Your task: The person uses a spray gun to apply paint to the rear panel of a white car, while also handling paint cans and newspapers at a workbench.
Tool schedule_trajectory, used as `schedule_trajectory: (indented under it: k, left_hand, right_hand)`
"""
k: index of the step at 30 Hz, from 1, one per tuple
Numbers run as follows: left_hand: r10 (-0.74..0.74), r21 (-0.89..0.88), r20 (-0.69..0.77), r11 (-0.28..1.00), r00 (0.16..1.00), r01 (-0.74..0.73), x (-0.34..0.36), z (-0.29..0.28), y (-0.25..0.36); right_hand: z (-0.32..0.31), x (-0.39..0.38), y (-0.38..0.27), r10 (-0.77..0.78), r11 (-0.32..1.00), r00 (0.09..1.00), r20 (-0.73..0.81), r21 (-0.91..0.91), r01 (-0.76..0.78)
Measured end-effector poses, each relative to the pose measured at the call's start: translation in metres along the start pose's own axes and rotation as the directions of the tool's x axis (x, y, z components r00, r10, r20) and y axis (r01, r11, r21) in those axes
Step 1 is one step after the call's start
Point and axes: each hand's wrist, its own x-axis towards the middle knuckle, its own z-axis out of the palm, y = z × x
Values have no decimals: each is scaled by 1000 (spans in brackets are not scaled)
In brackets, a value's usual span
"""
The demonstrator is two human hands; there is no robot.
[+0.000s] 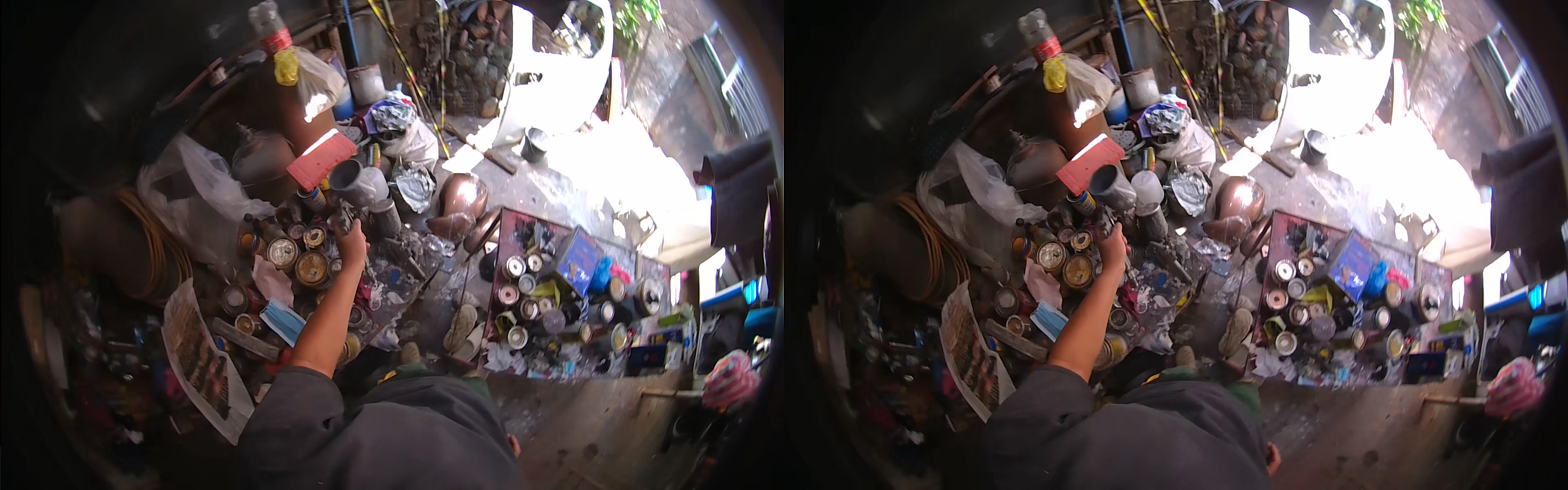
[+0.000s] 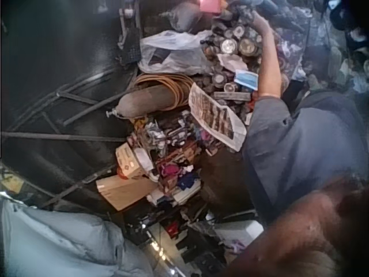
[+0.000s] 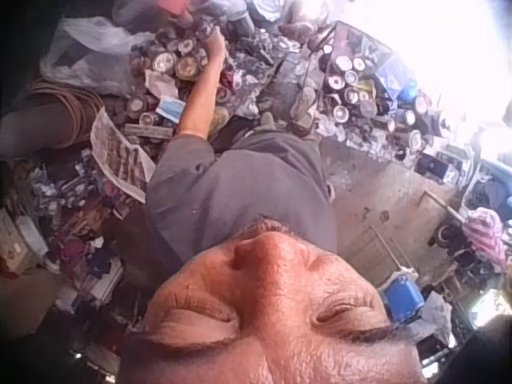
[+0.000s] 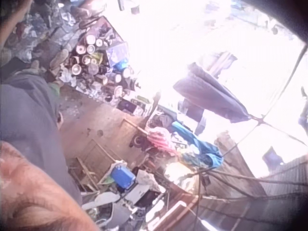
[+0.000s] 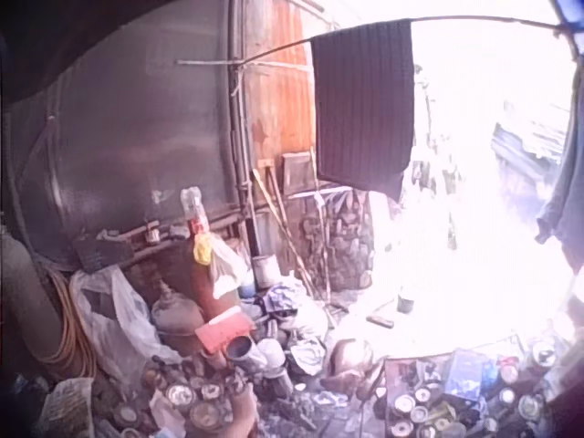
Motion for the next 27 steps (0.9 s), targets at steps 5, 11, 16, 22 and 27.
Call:
schedule_trajectory:
  k: [5,11,16,22,27]
  left_hand:
    - [-119,-55,-9,991,993,119,12,-2,21]
    - [-194,-161,2,968,981,192,31,-13,43]
    - [-210,-184,11,961,978,209,39,-14,48]
    - [-209,-147,32,966,977,211,42,-18,48]
    - [-182,-130,105,972,978,195,35,-22,51]
  right_hand:
    - [2,-5,-33,111,994,991,81,5,-112]
    - [29,3,-116,197,975,980,35,93,-200]
    - [37,1,-127,198,977,980,14,77,-198]
    - [33,1,-124,195,975,980,28,104,-197]
    - [28,-1,-118,204,973,979,29,105,-206]
